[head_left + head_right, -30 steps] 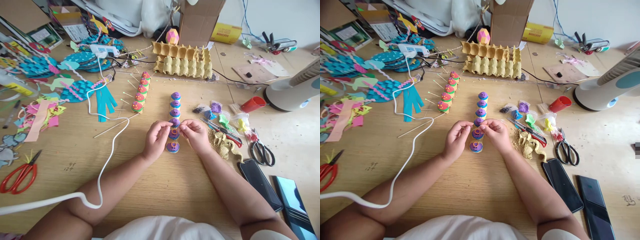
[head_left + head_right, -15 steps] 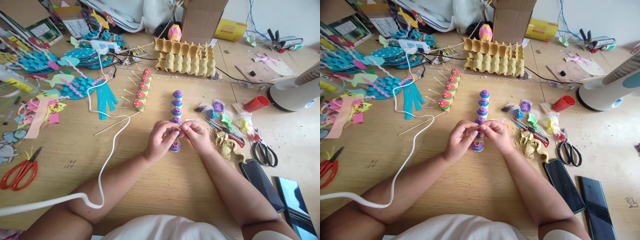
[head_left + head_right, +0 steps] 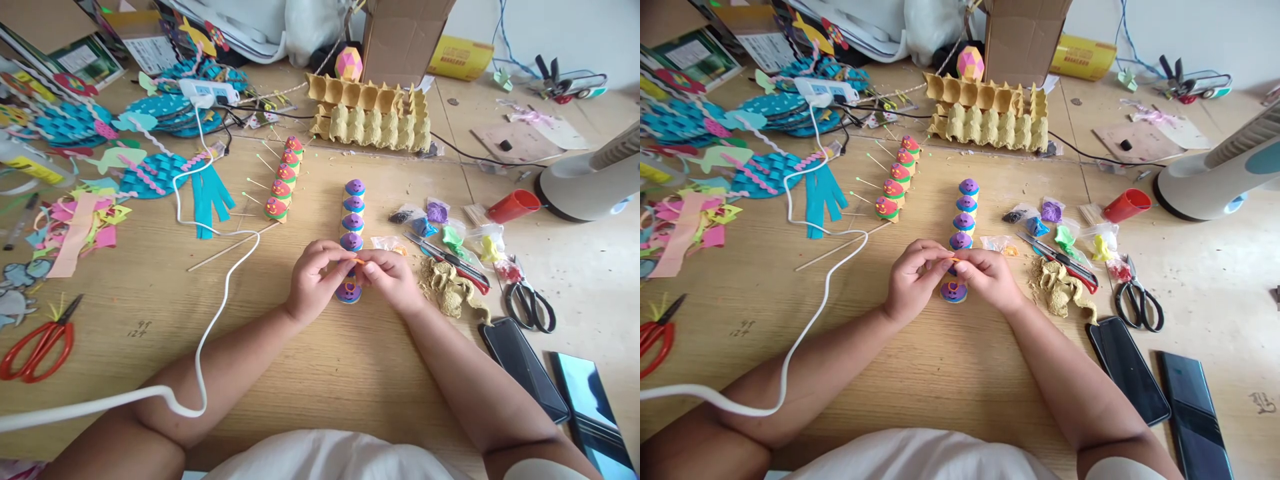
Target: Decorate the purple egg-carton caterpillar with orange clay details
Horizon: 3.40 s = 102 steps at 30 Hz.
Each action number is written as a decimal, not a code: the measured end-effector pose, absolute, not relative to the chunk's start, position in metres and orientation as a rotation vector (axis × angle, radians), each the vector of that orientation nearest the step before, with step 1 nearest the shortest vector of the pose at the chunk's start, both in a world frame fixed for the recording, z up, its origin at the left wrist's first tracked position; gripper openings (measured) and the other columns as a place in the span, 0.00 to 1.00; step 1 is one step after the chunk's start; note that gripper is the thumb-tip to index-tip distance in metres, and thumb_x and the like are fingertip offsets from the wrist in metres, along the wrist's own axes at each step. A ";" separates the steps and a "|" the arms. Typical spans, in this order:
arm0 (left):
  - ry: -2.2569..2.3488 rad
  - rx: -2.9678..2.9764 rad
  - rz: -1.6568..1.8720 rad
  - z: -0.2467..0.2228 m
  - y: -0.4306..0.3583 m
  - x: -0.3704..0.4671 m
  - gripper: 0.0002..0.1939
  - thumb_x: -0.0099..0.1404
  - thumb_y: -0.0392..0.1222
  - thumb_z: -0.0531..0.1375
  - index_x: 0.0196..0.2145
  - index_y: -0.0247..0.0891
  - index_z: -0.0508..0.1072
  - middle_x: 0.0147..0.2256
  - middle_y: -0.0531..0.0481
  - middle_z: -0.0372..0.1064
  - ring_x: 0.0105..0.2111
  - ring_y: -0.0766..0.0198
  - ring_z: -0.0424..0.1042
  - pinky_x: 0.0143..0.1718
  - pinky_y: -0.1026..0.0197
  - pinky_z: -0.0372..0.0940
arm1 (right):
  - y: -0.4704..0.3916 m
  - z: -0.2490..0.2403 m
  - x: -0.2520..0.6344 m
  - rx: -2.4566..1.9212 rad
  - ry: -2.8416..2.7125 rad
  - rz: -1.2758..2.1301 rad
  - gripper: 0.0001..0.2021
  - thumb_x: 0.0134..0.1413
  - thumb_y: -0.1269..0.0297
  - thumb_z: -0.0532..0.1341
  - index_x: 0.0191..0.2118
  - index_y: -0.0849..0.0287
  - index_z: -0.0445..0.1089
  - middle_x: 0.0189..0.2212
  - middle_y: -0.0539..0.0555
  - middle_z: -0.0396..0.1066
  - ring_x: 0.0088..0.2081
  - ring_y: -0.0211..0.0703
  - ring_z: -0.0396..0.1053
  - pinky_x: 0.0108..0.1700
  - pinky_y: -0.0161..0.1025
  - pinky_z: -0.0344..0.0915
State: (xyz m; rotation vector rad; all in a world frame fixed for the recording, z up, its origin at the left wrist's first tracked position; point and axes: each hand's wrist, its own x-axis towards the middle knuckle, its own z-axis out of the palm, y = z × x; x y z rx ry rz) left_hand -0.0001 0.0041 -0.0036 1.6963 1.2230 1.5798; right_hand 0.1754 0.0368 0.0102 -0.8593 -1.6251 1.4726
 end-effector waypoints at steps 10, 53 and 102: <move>1.275 1.613 1.563 -0.004 0.004 -0.001 0.10 0.71 0.49 0.64 0.38 0.42 0.81 0.37 0.47 0.77 0.38 0.61 0.74 0.37 0.59 0.69 | 0.036 0.009 0.171 -0.896 -1.627 1.369 0.20 0.62 0.43 0.64 0.33 0.56 0.73 0.22 0.49 0.71 0.24 0.37 0.66 0.30 0.36 0.66; 1.145 1.467 1.499 -0.009 0.005 0.000 0.09 0.68 0.46 0.68 0.44 0.42 0.82 0.39 0.48 0.76 0.39 0.64 0.74 0.39 0.63 0.69 | 0.042 0.002 0.173 -0.720 -1.894 0.568 0.04 0.63 0.71 0.65 0.40 0.54 0.75 0.35 0.53 0.80 0.36 0.42 0.77 0.37 0.40 0.72; 1.284 1.870 1.577 -0.009 0.002 -0.003 0.14 0.68 0.42 0.68 0.51 0.44 0.76 0.43 0.47 0.75 0.39 0.63 0.71 0.37 0.60 0.66 | 0.042 0.012 0.172 -0.841 -1.441 1.615 0.16 0.52 0.46 0.73 0.32 0.56 0.82 0.34 0.54 0.79 0.36 0.40 0.74 0.40 0.38 0.72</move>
